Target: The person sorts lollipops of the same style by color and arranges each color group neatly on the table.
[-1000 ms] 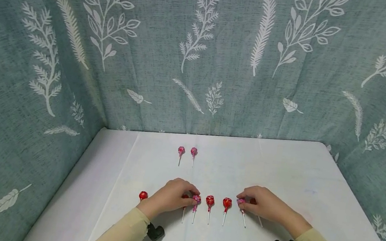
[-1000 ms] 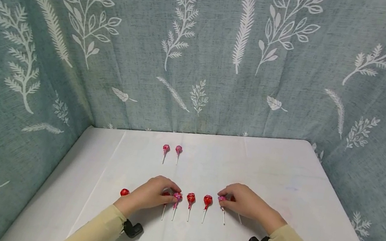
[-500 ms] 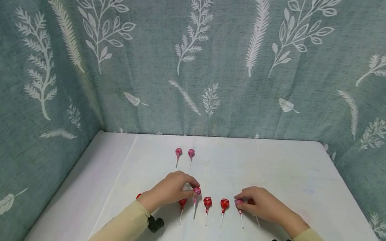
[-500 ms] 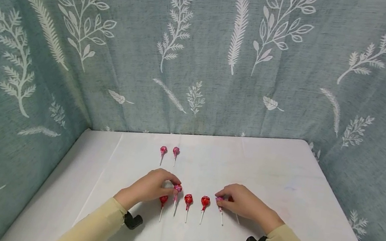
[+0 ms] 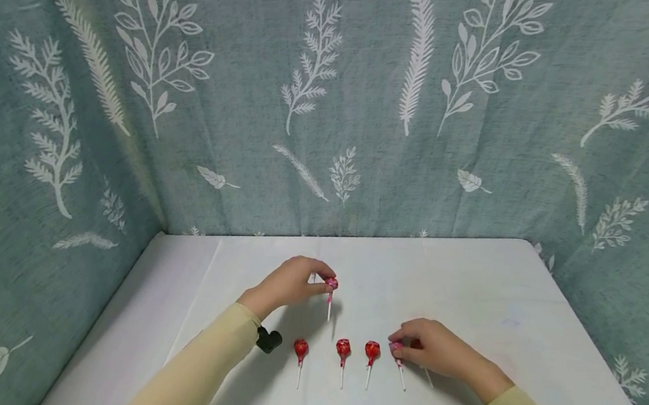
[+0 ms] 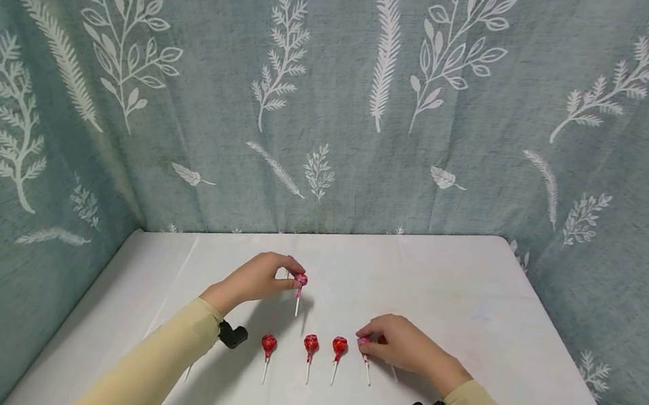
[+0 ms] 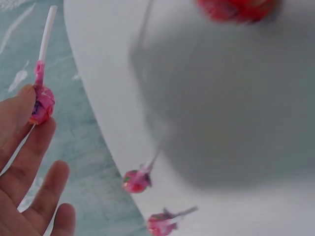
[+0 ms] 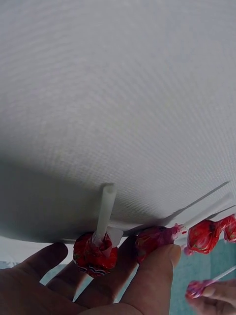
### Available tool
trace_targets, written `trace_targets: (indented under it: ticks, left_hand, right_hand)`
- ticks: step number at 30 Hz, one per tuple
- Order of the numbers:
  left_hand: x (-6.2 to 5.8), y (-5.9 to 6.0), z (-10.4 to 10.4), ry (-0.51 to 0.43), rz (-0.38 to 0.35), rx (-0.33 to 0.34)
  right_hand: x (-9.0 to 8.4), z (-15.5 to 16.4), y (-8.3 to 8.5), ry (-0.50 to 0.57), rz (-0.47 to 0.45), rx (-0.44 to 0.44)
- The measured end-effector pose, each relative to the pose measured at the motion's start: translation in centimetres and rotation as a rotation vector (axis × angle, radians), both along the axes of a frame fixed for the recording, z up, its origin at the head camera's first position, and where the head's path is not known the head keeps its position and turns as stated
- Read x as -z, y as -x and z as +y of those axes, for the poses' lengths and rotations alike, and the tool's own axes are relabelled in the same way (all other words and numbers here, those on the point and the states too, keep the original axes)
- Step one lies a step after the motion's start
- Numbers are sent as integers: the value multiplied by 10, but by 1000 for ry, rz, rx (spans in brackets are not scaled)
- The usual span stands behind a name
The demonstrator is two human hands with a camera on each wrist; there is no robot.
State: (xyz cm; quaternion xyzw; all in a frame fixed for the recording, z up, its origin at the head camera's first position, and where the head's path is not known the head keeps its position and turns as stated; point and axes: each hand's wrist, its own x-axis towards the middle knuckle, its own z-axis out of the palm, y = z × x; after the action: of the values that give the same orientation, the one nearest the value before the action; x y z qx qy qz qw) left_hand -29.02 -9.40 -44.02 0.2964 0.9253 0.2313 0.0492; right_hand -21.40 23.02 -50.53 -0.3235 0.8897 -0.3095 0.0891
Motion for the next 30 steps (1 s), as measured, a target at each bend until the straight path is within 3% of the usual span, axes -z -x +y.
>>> trace_targets:
  ticks: [9,16,30]
  left_hand:
    - [-4,27,9,17,7,-12]
    - [6,48,13,18,-44,-65]
    - [25,75,26,90,-30,-126]
  right_hand:
    - [-4,0,-2,22,-8,-5]
    - [-2,0,-3,20,-28,17]
    - [2,2,-3,23,-34,40]
